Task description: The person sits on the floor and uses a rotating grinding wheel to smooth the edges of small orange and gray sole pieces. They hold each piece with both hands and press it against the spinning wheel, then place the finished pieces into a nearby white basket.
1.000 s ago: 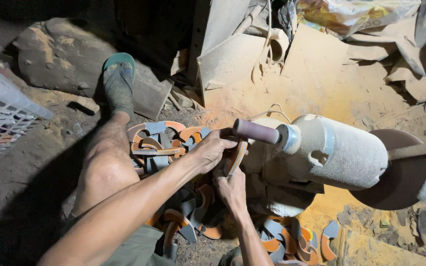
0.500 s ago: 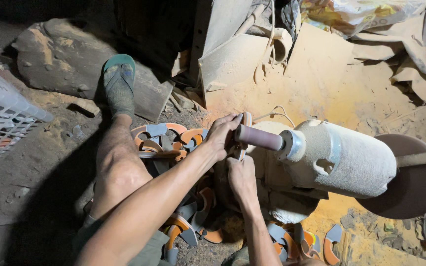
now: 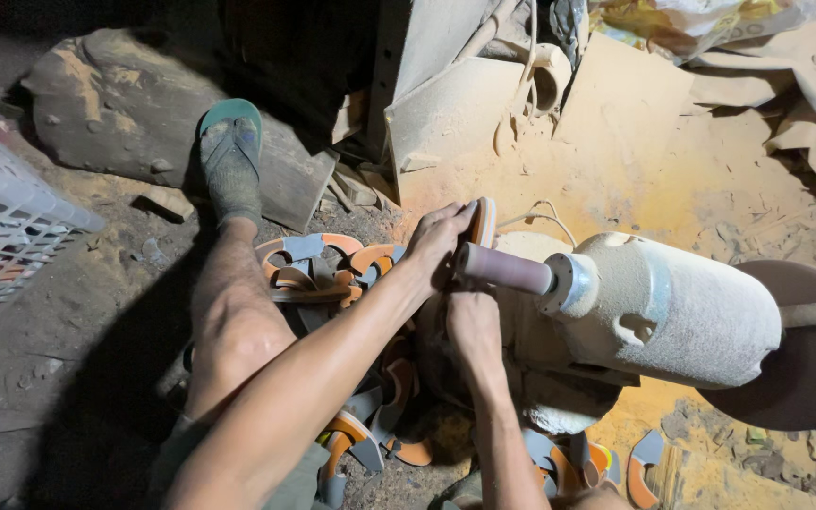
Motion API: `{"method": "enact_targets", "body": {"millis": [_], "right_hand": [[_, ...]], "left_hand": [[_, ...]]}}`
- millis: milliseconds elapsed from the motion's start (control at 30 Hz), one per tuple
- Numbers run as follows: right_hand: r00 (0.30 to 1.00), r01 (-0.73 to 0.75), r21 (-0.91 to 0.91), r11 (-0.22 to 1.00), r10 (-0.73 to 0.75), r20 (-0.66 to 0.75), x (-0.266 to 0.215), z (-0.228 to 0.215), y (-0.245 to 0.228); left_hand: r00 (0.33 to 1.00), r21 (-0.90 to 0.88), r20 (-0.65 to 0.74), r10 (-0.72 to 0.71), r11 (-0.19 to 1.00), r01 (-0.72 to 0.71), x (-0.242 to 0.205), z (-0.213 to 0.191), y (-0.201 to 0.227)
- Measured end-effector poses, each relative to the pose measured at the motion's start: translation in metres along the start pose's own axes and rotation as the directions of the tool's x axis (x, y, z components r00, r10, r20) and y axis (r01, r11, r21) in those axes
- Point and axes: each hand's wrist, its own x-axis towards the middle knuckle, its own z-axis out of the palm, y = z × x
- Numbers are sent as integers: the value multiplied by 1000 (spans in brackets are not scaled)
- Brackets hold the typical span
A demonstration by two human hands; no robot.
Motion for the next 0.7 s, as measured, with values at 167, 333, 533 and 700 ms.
{"method": "enact_targets", "body": {"millis": [167, 333, 533, 700], "right_hand": [[976, -215, 404, 889, 211, 57, -34, 0, -30], [997, 63, 516, 854, -31, -70, -58, 2, -38], [994, -104, 489, 866, 111, 14, -78, 8, -31], [984, -174, 484, 858, 173, 47, -89, 10, -34]], "left_hand": [[992, -79, 123, 33, 997, -24, -34, -8, -7], [990, 24, 141, 24, 999, -27, -62, -7, -9], [995, 90, 99, -21, 996, 12, -84, -7, -10], [984, 131, 173, -39, 991, 17, -100, -12, -7]]}}
